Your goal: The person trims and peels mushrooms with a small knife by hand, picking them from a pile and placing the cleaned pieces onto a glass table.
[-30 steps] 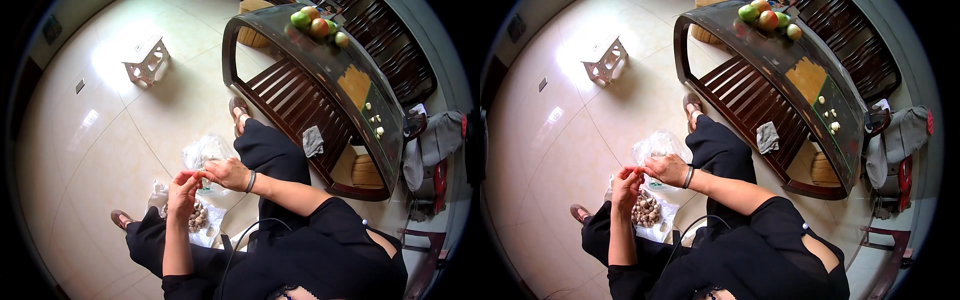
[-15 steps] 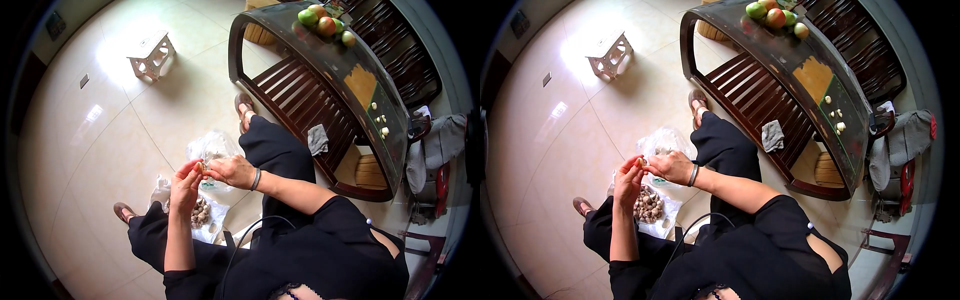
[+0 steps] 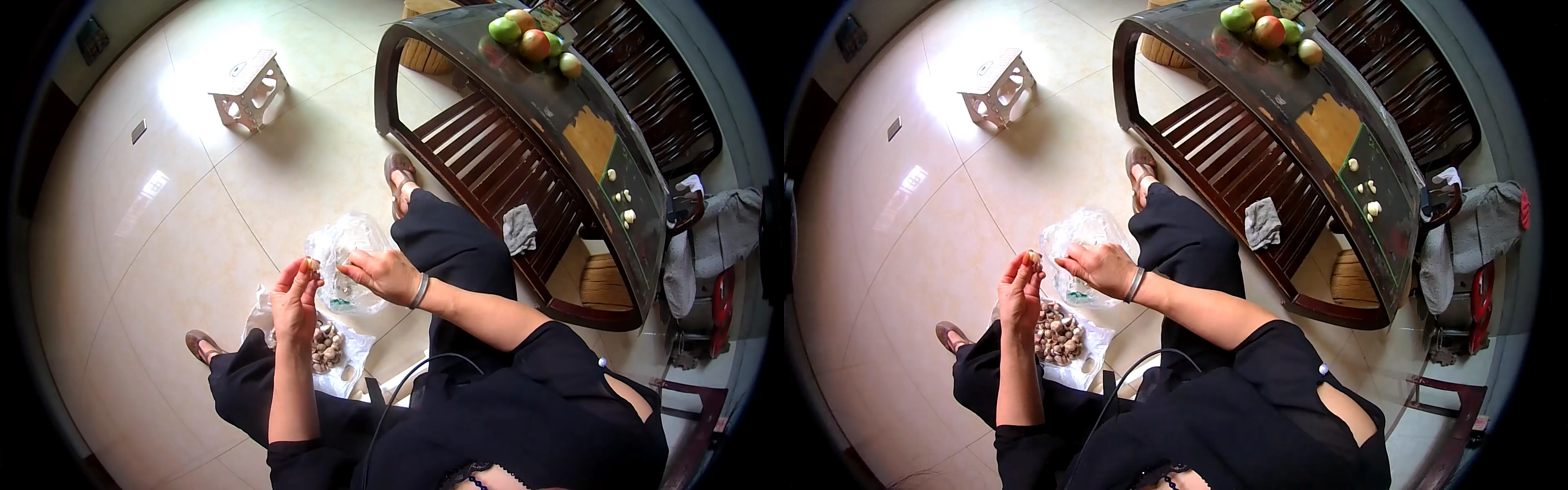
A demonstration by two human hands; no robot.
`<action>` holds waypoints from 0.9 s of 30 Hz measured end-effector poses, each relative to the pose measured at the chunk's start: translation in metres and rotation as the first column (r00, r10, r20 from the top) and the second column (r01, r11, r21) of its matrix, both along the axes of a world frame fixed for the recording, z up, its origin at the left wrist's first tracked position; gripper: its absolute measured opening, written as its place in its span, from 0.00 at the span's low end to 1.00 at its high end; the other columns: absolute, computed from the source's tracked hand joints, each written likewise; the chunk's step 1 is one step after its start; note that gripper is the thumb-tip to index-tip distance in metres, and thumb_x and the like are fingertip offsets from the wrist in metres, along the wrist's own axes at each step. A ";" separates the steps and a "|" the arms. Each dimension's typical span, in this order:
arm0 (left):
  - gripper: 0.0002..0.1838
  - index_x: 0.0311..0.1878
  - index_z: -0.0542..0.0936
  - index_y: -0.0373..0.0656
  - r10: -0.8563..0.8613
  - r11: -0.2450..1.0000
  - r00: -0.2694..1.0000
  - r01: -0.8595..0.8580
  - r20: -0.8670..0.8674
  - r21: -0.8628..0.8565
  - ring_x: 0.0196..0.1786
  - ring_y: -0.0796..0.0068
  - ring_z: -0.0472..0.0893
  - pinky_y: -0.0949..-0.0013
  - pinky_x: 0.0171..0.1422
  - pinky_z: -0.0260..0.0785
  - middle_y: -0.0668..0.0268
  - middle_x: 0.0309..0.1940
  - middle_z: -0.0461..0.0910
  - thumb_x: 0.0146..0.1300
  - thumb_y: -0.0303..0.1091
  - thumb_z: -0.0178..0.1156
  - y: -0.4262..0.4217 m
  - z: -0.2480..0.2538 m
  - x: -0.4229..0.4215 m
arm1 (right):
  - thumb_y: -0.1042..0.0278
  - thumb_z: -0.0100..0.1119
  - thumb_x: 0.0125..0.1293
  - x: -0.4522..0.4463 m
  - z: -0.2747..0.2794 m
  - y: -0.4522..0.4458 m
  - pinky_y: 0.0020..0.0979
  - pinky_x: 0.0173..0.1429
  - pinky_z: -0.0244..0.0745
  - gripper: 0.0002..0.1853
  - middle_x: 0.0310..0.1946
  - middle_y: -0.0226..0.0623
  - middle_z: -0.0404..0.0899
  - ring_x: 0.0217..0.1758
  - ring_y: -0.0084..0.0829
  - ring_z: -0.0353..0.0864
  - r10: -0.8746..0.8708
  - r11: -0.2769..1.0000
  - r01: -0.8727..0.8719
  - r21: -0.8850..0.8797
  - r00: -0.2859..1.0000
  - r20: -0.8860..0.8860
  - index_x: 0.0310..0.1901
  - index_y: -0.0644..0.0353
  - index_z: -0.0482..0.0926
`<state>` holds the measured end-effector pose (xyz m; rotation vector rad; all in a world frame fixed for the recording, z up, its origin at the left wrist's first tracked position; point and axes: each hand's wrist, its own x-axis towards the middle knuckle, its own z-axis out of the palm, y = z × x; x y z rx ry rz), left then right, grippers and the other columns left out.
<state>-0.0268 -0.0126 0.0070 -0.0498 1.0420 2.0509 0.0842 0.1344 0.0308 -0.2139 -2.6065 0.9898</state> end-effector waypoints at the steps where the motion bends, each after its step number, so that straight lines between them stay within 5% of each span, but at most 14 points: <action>1: 0.12 0.44 0.74 0.33 0.013 1.000 1.000 -0.013 -0.010 -0.002 0.37 0.72 0.78 0.72 0.41 0.74 0.59 0.37 0.78 0.57 0.25 0.57 0.000 0.001 0.000 | 0.57 0.48 0.64 0.000 0.000 0.001 0.38 0.24 0.69 0.15 0.19 0.45 0.72 0.23 0.46 0.74 -0.035 0.999 0.035 0.008 0.999 0.024 0.27 0.60 0.67; 9: 0.12 0.46 0.72 0.31 -0.046 0.998 0.987 0.050 -0.151 0.027 0.45 0.65 0.77 0.64 0.52 0.70 0.55 0.42 0.76 0.58 0.23 0.54 0.004 0.013 0.005 | 0.54 0.50 0.59 0.004 -0.010 0.007 0.43 0.34 0.71 0.15 0.27 0.47 0.77 0.31 0.49 0.77 -0.043 0.999 0.036 0.026 0.917 0.398 0.38 0.57 0.69; 20: 0.11 0.44 0.74 0.32 -0.090 0.990 0.975 0.110 -0.201 0.088 0.45 0.68 0.77 0.67 0.52 0.71 0.54 0.42 0.77 0.56 0.21 0.56 0.006 0.030 0.008 | 0.65 0.59 0.52 0.002 -0.002 0.011 0.36 0.34 0.71 0.10 0.22 0.44 0.76 0.28 0.41 0.77 0.053 0.971 0.037 -0.235 0.928 0.368 0.27 0.63 0.74; 22: 0.11 0.44 0.74 0.32 -0.095 0.990 0.974 0.114 -0.205 0.085 0.45 0.68 0.77 0.67 0.52 0.71 0.54 0.42 0.77 0.55 0.21 0.56 0.006 0.030 0.008 | 0.67 0.59 0.54 0.001 0.000 0.012 0.27 0.30 0.69 0.09 0.19 0.39 0.75 0.23 0.28 0.75 0.082 0.936 0.025 -0.351 0.955 0.286 0.33 0.64 0.76; 27: 0.11 0.42 0.75 0.32 -0.090 0.994 0.967 0.101 -0.239 0.031 0.44 0.70 0.78 0.68 0.52 0.71 0.55 0.41 0.77 0.54 0.21 0.57 0.007 0.028 0.009 | 0.67 0.58 0.56 -0.001 0.012 0.015 0.20 0.32 0.67 0.09 0.22 0.30 0.76 0.27 0.16 0.71 0.134 0.831 0.078 -0.550 0.933 0.335 0.35 0.64 0.77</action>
